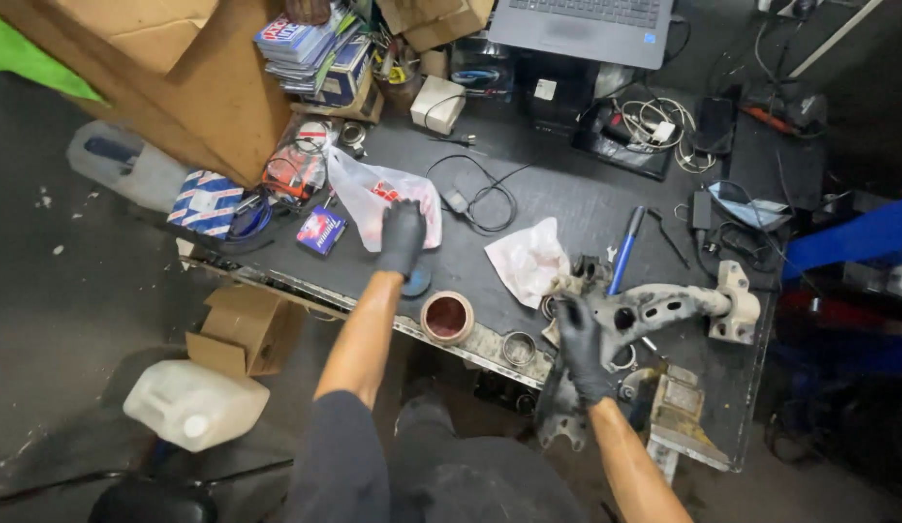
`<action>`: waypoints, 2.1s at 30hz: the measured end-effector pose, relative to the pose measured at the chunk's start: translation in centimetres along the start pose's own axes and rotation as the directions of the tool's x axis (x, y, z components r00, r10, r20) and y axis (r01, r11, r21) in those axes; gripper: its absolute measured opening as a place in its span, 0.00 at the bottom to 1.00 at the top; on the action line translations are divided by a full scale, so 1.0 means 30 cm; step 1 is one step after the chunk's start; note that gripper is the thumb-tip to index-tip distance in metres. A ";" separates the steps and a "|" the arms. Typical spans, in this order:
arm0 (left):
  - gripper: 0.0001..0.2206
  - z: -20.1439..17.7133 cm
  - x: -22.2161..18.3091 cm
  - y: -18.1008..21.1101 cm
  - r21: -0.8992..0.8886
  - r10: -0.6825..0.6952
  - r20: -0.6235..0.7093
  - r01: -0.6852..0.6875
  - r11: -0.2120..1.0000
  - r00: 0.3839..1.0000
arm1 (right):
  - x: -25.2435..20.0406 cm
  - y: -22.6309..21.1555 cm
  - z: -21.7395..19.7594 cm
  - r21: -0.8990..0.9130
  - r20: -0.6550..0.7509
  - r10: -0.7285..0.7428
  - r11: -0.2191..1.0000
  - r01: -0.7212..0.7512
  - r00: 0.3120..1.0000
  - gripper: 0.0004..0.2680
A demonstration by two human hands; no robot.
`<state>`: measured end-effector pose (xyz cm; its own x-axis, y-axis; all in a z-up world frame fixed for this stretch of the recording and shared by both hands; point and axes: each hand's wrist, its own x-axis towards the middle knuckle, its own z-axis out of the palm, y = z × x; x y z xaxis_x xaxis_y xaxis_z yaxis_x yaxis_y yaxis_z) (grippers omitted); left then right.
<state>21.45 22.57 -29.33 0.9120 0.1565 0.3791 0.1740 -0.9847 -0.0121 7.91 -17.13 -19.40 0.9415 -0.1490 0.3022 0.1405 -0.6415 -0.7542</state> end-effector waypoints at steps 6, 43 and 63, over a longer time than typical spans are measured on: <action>0.09 0.365 0.163 -0.346 -0.042 0.197 0.261 -0.193 0.980 0.945 | 0.117 -0.371 0.434 0.346 0.477 -0.084 0.933 -0.099 0.875 0.06; 0.30 0.047 0.317 -0.588 -0.477 0.321 0.747 0.133 0.869 0.582 | 0.456 -0.501 1.186 0.871 0.156 0.513 0.332 -0.362 0.844 0.08; 0.16 -0.348 0.478 -0.463 -0.793 0.269 0.107 -0.081 0.604 0.957 | 0.537 -0.561 1.049 0.906 0.389 0.489 -0.050 -0.420 0.781 0.10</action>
<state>28.23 37.69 -14.06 0.9596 -0.1069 0.2604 -0.2632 -0.6686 0.6954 30.35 14.94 -20.19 0.9229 -0.1376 -0.3597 -0.1250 0.7765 -0.6176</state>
